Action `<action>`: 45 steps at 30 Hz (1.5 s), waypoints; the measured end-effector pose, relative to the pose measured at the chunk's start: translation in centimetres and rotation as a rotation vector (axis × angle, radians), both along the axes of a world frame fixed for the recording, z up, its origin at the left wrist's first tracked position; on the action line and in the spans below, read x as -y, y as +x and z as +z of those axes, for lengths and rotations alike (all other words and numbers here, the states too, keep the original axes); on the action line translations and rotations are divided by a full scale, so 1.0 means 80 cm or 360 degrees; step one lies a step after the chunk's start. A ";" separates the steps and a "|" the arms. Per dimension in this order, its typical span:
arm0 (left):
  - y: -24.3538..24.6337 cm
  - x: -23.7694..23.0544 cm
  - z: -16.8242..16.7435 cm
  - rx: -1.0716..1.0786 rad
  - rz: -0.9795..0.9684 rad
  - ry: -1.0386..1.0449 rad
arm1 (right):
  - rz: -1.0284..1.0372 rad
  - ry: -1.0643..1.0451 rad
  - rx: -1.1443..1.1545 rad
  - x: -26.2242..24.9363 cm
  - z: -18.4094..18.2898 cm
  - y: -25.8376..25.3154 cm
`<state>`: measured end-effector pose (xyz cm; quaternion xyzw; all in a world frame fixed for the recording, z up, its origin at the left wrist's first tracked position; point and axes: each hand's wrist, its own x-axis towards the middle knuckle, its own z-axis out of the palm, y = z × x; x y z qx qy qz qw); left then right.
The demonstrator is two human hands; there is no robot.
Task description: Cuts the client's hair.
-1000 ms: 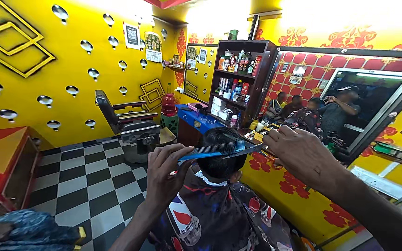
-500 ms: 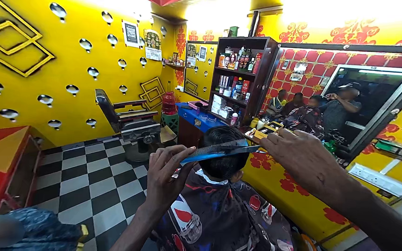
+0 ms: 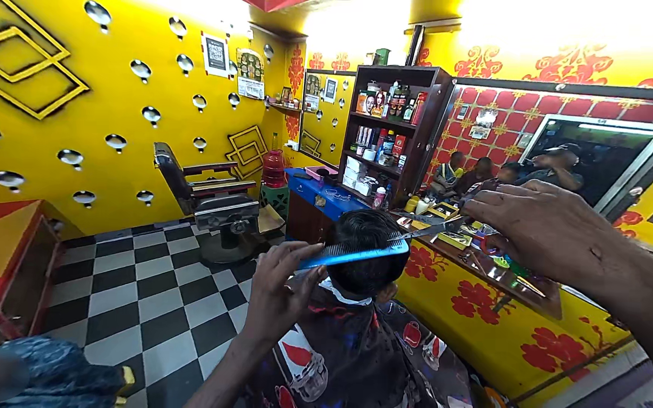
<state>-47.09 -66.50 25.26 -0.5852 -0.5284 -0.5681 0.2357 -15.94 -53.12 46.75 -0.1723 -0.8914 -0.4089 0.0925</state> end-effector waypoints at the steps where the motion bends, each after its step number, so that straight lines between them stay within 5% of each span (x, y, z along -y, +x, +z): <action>1: -0.002 -0.003 0.003 0.0010 0.0019 0.0003 | -0.0044 -0.0025 0.0031 0.002 0.002 -0.004; 8: -0.003 -0.008 0.011 0.0002 0.0077 0.0170 | -0.0324 -0.0170 0.0346 0.007 0.005 -0.032; 14: -0.003 0.001 0.014 -0.0103 0.0109 0.0226 | -0.0029 -0.0030 0.0309 0.018 -0.007 -0.055; 26: -0.002 0.009 0.013 -0.0119 0.0092 0.0246 | -0.0058 -0.0001 0.0263 0.031 -0.018 -0.051; 32: 0.000 0.015 0.056 0.0187 0.0164 0.0091 | 0.0058 -0.0129 -0.0567 0.010 -0.029 -0.023; 36: -0.011 0.015 0.093 -0.0210 -0.0111 -0.0080 | 0.0121 -0.0280 -0.1150 -0.008 -0.072 -0.009; 45: -0.029 0.042 0.007 -0.0868 0.0128 -0.0132 | -0.0086 -0.0780 -0.1515 -0.005 -0.208 0.056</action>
